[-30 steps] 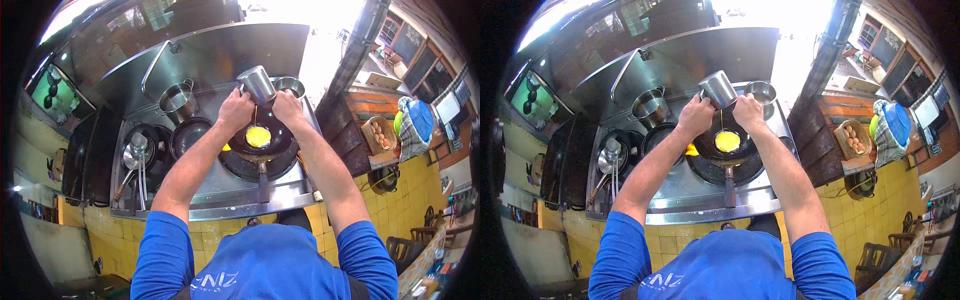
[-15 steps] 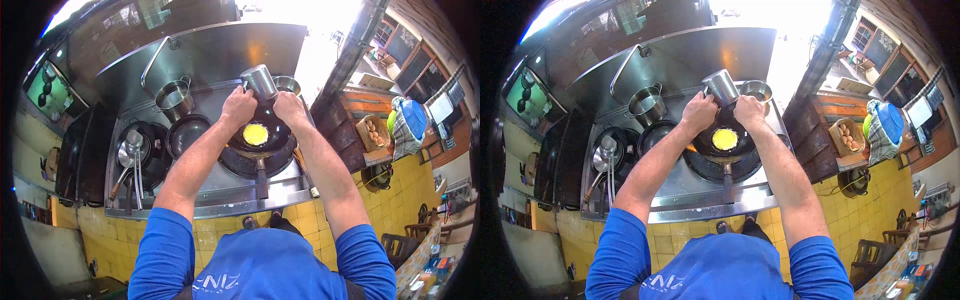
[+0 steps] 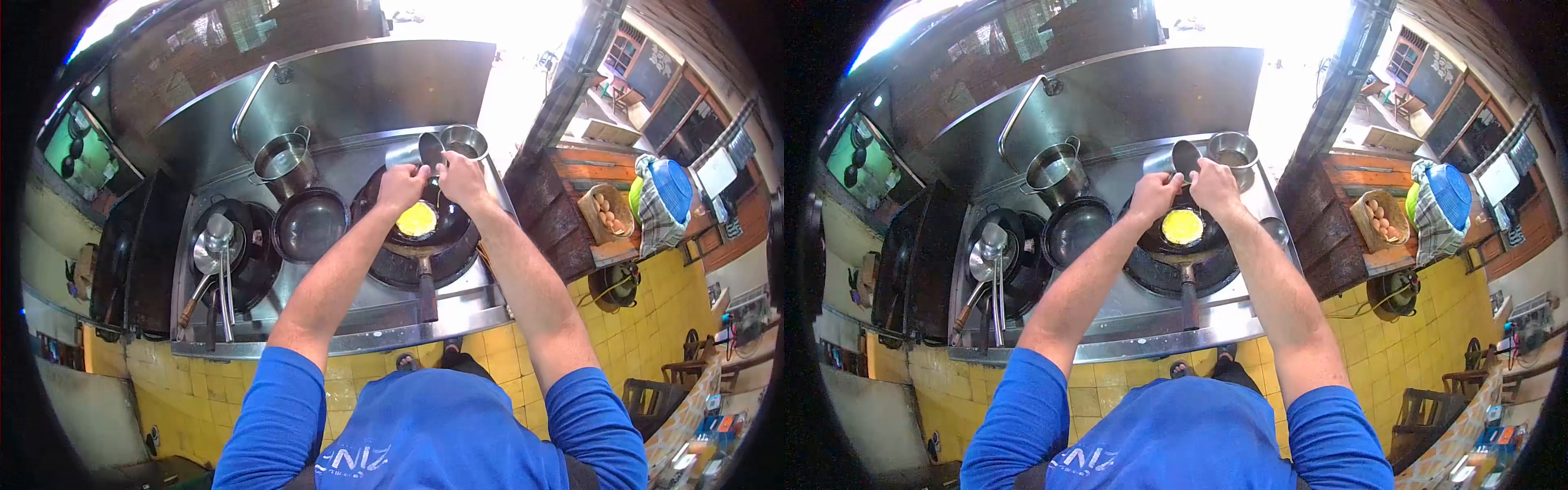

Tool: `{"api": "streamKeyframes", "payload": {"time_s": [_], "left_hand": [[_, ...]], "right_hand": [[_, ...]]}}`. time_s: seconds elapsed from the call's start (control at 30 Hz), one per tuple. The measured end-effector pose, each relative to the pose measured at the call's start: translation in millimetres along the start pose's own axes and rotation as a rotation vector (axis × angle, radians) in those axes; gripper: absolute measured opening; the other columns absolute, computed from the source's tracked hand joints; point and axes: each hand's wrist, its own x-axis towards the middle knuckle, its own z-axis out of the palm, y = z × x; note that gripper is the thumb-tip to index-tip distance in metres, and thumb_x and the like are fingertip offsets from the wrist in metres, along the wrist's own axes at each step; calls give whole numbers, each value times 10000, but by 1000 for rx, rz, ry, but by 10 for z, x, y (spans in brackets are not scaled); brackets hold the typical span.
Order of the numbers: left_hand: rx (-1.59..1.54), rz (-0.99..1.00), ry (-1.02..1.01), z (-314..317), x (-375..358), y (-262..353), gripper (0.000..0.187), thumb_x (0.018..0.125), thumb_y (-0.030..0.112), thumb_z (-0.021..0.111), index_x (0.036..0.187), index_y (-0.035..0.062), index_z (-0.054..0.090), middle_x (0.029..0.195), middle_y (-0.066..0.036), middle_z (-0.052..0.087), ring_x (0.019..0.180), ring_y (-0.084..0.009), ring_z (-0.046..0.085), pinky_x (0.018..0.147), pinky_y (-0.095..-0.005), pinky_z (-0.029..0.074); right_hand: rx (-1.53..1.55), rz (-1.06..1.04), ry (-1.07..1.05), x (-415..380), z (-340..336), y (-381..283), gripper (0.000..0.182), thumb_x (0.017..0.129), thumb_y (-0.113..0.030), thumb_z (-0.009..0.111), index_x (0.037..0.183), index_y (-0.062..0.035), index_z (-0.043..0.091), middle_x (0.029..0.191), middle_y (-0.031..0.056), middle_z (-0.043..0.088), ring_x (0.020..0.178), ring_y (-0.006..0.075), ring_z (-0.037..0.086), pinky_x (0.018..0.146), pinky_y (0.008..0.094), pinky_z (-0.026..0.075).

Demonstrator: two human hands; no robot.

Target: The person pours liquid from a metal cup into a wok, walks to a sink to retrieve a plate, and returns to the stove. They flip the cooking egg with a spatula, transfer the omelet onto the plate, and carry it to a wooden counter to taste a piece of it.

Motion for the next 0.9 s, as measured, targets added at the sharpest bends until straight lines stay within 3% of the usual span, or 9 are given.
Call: {"api": "streamKeyframes", "payload": {"time_s": [0.07, 0.1, 0.17, 0.3, 0.33, 0.53, 0.63, 0.83, 0.9], "left_hand": [[-322, -224, -82, 68, -84, -123, 401, 935, 351, 536, 748, 12, 642, 645, -41, 584, 605, -143, 571, 615, -332, 489], [-323, -226, -81, 113, -148, -230, 401, 935, 351, 536, 748, 12, 642, 645, -41, 584, 605, -143, 571, 615, -332, 489], [-906, -478, -118, 190, -283, -495, 356, 963, 345, 494, 798, 49, 602, 710, -23, 566, 665, -151, 570, 632, -314, 505], [-1184, -576, -137, 48, -824, -951, 297, 992, 326, 426, 821, 105, 529, 811, -6, 534, 810, -150, 561, 747, -369, 506], [-1175, -597, -121, -10, -1004, -1092, 282, 992, 327, 427, 834, 115, 523, 824, 0, 531, 833, -147, 554, 764, -378, 496], [-1056, -702, 85, -216, -2370, -2231, 248, 986, 321, 453, 931, 109, 570, 902, 3, 581, 884, -143, 540, 753, -348, 476], [-816, -882, 214, -244, -2922, -2726, 294, 981, 326, 464, 943, 78, 616, 936, -26, 599, 921, -149, 545, 725, -325, 485], [-624, -910, 136, -91, -3294, -3035, 316, 987, 280, 452, 854, 59, 635, 854, -31, 609, 786, -135, 562, 621, -299, 498], [-646, -962, 157, -153, -3242, -2945, 314, 981, 257, 445, 854, 49, 643, 802, -21, 612, 708, -131, 559, 555, -281, 479]], "right_hand": [[188, -75, 102, -154, 32, 27, 358, 854, -161, 582, 1171, 5, 571, 937, 226, 662, 913, 360, 645, 821, 426, 506], [187, -76, 100, -296, -11, 11, 358, 854, -161, 582, 1171, 5, 571, 937, 226, 662, 913, 360, 645, 821, 426, 506], [448, 81, 52, -639, -90, 17, 353, 849, -161, 594, 1164, -4, 578, 913, 209, 668, 874, 325, 661, 795, 390, 507], [467, 22, 73, -1708, 275, 739, 374, 838, -158, 615, 1183, -21, 570, 876, 168, 677, 798, 258, 669, 717, 356, 513], [318, 214, -169, -2062, 223, 916, 331, 835, -161, 621, 1133, -16, 598, 861, 161, 675, 784, 260, 667, 706, 355, 518], [60, 566, -524, -4531, 416, 2110, 278, 827, -243, 574, 911, 4, 671, 875, 241, 657, 832, 378, 646, 734, 443, 503], [-55, 1048, -1008, -5041, -1, 1998, 391, 828, -352, 622, 895, 29, 682, 824, 187, 681, 807, 229, 651, 685, 403, 495], [503, 1210, -825, -5391, 117, 2338, 307, 821, -263, 624, 825, 41, 671, 731, 126, 654, 661, 195, 613, 580, 351, 482], [547, 1104, -813, -5107, 287, 2419, 281, 819, -233, 625, 802, 44, 668, 700, 106, 645, 613, 184, 600, 545, 334, 478]]}}
